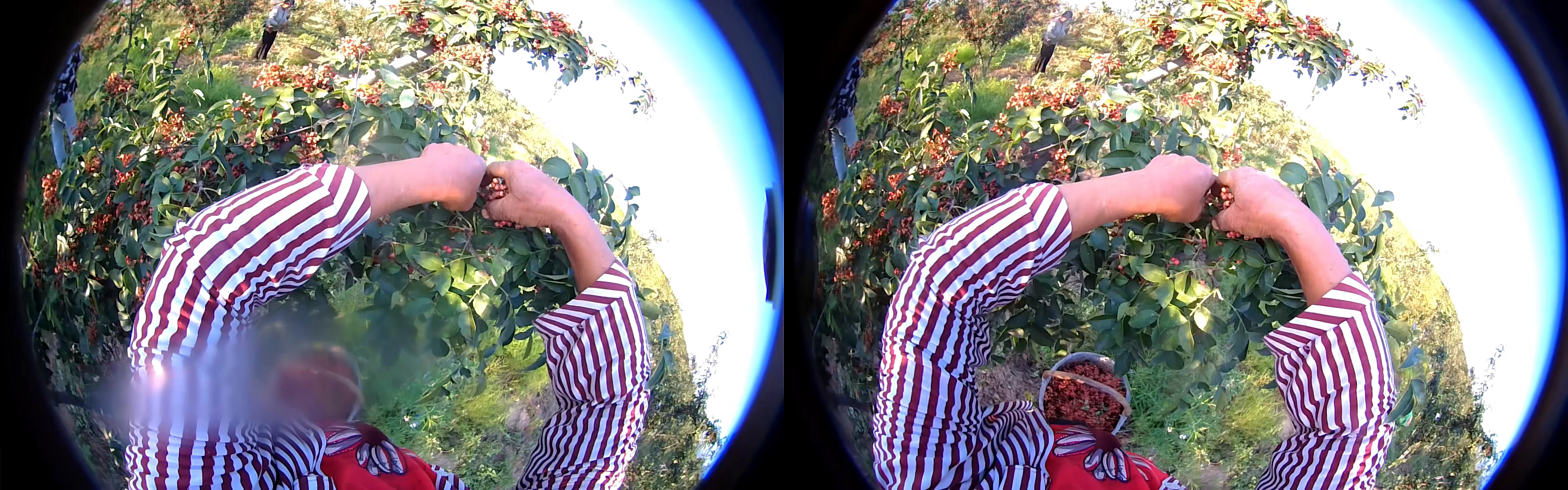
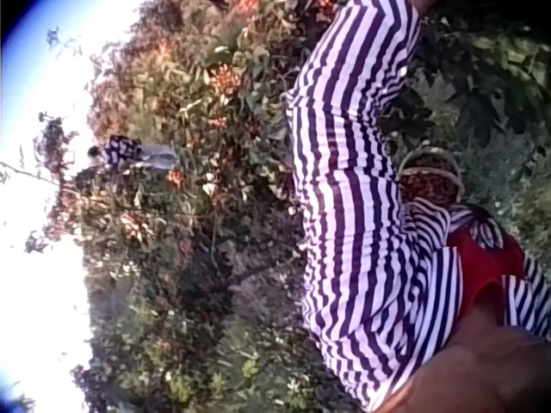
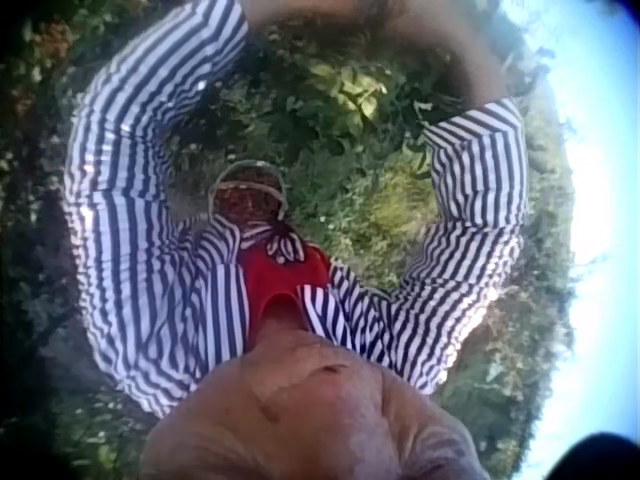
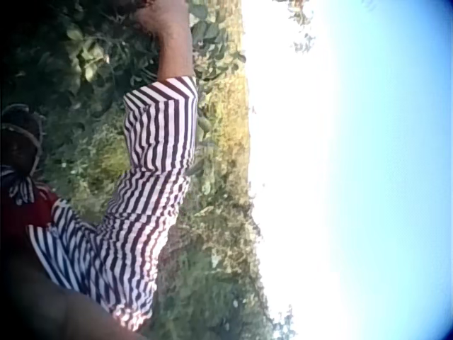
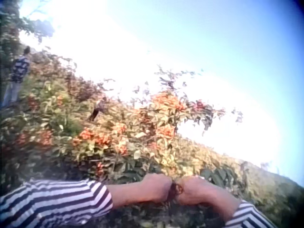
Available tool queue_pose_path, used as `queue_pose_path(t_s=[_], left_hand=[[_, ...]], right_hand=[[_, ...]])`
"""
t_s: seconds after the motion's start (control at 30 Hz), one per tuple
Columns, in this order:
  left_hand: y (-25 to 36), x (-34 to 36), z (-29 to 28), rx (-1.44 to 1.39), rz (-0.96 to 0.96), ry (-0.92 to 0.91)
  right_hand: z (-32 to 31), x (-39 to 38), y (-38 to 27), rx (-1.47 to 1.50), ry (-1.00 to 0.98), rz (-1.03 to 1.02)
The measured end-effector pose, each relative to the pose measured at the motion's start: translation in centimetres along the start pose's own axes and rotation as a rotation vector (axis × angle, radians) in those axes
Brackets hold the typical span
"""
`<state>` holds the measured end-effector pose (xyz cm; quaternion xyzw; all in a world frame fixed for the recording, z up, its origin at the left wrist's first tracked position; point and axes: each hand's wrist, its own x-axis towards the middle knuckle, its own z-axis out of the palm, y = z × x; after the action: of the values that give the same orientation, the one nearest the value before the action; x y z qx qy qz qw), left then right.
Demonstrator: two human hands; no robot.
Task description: The person picks clusters of red berries from a tree by hand and places them into a bucket hanging from their waist.
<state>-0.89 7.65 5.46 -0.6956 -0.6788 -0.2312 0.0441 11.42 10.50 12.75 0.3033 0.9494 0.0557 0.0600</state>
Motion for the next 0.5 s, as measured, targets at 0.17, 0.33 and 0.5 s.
queue_pose_path(t_s=[0.17, 0.33, 0.5], left_hand=[[0.3, -2.2, -0.2, -0.006, 0.047, 0.073], [2.0, -4.2, 0.4, -0.026, 0.191, 0.014], [2.5, -5.0, 0.6, 0.022, 0.21, -0.078]], right_hand=[[-0.3, 2.1, 0.9, -0.121, 0.01, 0.091], [-0.3, 4.3, 1.0, -0.16, -0.173, 0.146], [-0.4, 5.0, 0.2, -0.239, -0.359, 0.235]])
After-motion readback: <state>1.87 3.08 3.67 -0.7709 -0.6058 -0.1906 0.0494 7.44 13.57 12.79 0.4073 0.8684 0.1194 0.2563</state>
